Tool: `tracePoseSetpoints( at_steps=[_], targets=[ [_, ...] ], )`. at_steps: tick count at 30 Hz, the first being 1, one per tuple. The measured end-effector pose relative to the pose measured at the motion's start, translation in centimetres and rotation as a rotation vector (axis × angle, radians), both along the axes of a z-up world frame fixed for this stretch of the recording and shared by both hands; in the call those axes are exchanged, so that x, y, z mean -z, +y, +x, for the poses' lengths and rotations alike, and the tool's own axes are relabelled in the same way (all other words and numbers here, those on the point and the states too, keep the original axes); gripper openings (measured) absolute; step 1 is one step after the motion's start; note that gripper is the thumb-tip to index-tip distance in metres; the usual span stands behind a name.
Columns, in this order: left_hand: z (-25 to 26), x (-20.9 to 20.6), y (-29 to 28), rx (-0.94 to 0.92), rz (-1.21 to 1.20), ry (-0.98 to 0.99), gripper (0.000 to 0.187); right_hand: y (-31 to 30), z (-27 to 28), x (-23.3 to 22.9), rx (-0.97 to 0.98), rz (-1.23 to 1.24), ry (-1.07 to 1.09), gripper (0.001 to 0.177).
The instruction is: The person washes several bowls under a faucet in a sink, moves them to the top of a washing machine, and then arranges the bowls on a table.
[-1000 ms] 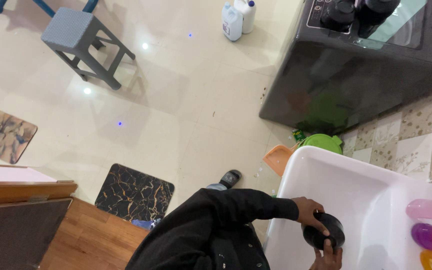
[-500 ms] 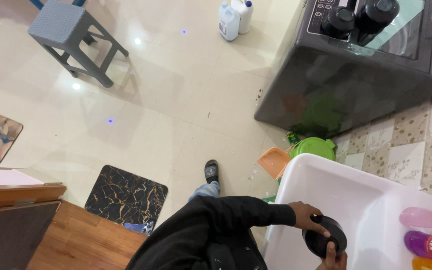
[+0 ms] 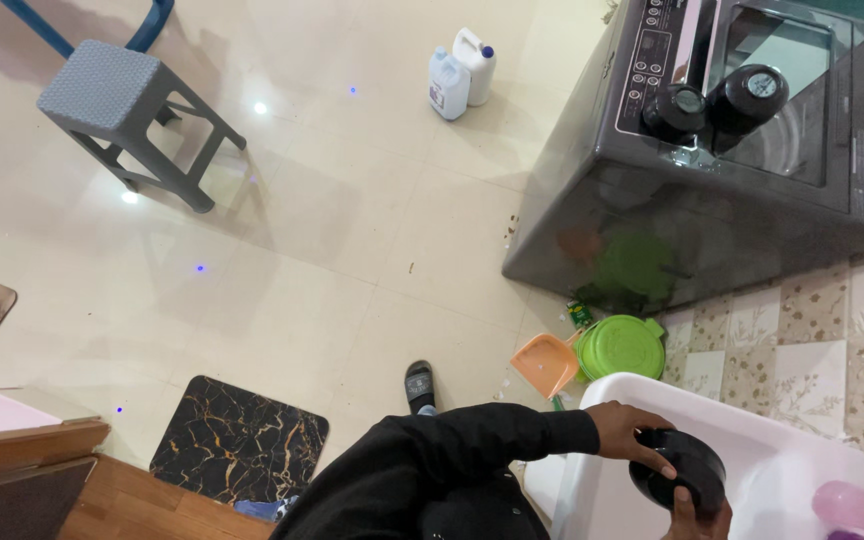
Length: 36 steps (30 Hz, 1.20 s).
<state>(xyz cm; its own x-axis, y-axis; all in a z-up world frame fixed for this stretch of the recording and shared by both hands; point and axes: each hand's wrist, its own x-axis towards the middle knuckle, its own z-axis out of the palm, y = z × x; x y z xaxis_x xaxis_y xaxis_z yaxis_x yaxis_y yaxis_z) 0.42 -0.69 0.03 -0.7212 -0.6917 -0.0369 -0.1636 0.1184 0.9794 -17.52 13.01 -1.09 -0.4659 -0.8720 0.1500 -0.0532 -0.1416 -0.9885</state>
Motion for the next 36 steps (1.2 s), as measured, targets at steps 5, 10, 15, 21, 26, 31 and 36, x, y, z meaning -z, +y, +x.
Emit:
tracePoseSetpoints(
  at_steps=[5,10,15,21,26,31,36],
  targets=[
    [2.7,-0.5,-3.1,-0.053,0.044,0.089,0.101,-5.1,1.1,-0.7,-0.007,-0.036,0.097,0.055],
    [6.9,-1.5,-6.4,-0.112,0.039,0.069,0.101,-8.4,4.0,-0.1,-0.001,-0.052,-0.005,0.059],
    [11.3,-1.9,-9.4,-0.155,0.031,0.060,0.095,-12.3,7.7,1.3,0.004,-0.069,0.020,0.058],
    [14.8,-2.8,-11.3,-0.220,0.082,0.105,0.094,-15.7,9.8,0.1,-0.068,-0.003,-0.015,0.068],
    [16.1,-3.6,-14.1,-0.298,0.081,0.017,0.092,-19.5,11.6,-1.5,-0.105,0.047,-0.028,0.067],
    [17.3,-3.3,-18.6,-0.376,0.129,0.096,0.089,-25.4,13.2,-1.6,-0.167,0.050,-0.003,0.068],
    [17.2,-4.2,-23.7,-0.425,0.172,0.177,0.082,-32.4,12.6,-1.1,-0.201,0.061,0.059,0.069]
  ],
)
